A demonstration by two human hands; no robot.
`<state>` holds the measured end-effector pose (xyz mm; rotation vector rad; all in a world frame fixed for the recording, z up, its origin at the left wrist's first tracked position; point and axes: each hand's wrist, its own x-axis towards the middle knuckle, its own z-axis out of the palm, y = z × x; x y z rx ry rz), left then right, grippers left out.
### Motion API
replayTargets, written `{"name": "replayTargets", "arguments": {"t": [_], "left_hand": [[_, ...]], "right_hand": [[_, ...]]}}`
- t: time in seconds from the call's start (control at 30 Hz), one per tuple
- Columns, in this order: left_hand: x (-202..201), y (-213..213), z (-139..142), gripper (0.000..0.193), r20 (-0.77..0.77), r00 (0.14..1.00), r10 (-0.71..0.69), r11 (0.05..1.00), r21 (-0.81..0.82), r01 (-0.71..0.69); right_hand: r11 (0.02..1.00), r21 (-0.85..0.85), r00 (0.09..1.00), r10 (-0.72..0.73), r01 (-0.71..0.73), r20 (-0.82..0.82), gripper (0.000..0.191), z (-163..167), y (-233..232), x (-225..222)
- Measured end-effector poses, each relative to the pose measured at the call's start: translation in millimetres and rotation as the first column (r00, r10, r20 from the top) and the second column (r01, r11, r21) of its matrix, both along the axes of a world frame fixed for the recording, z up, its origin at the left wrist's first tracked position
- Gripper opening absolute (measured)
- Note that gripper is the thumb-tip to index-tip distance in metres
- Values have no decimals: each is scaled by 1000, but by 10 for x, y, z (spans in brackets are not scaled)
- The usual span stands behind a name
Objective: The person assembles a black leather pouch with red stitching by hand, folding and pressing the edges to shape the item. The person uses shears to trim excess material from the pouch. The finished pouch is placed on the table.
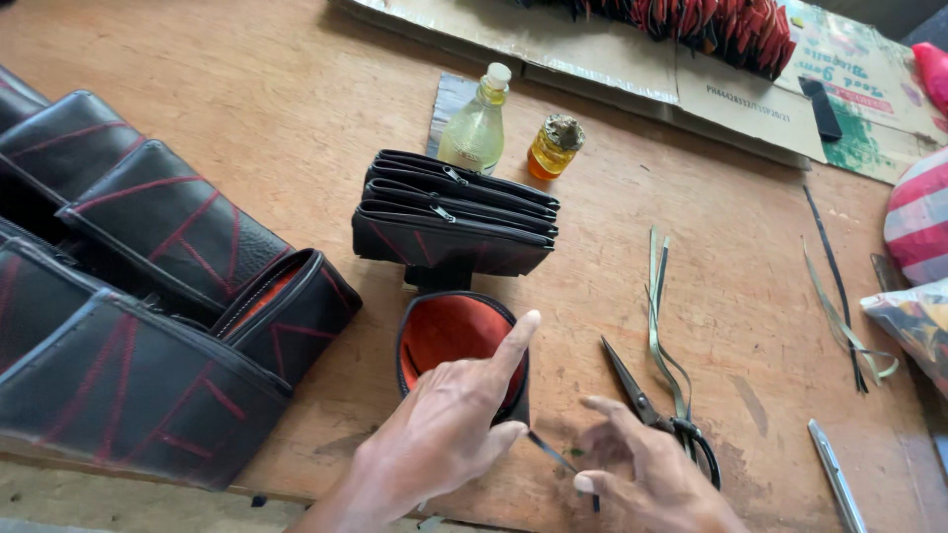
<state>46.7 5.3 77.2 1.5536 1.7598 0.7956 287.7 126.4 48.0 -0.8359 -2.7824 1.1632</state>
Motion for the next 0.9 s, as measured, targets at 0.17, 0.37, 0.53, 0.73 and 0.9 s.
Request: {"name": "replayTargets", "arguments": {"t": [0.17,0.37,0.53,0.73,0.9], "left_hand": [[99,152,-115,108,-72,997,-34,995,-92,28],[-58,110,-92,107,73,976,-204,978,54,200],[-111,37,-11,91,-1,988,-156,987,33,156],[-101,0,-50,73,17,984,-177,980,94,175],[-55,-5,-132,71,42,996,-80,985,156,73]], "right_hand": [[981,171,948,-38,96,-317,35,101,-85,-83],[903,373,898,332,-213,-290,50,39,-218,-487],[891,396,838,381,-221,-390,41,-6,-146,-630],[978,153,844,203,-145,-496,20,-36,-57,-533],[986,161,854,127,-52,-505,24,-78,-20,-497]]}}
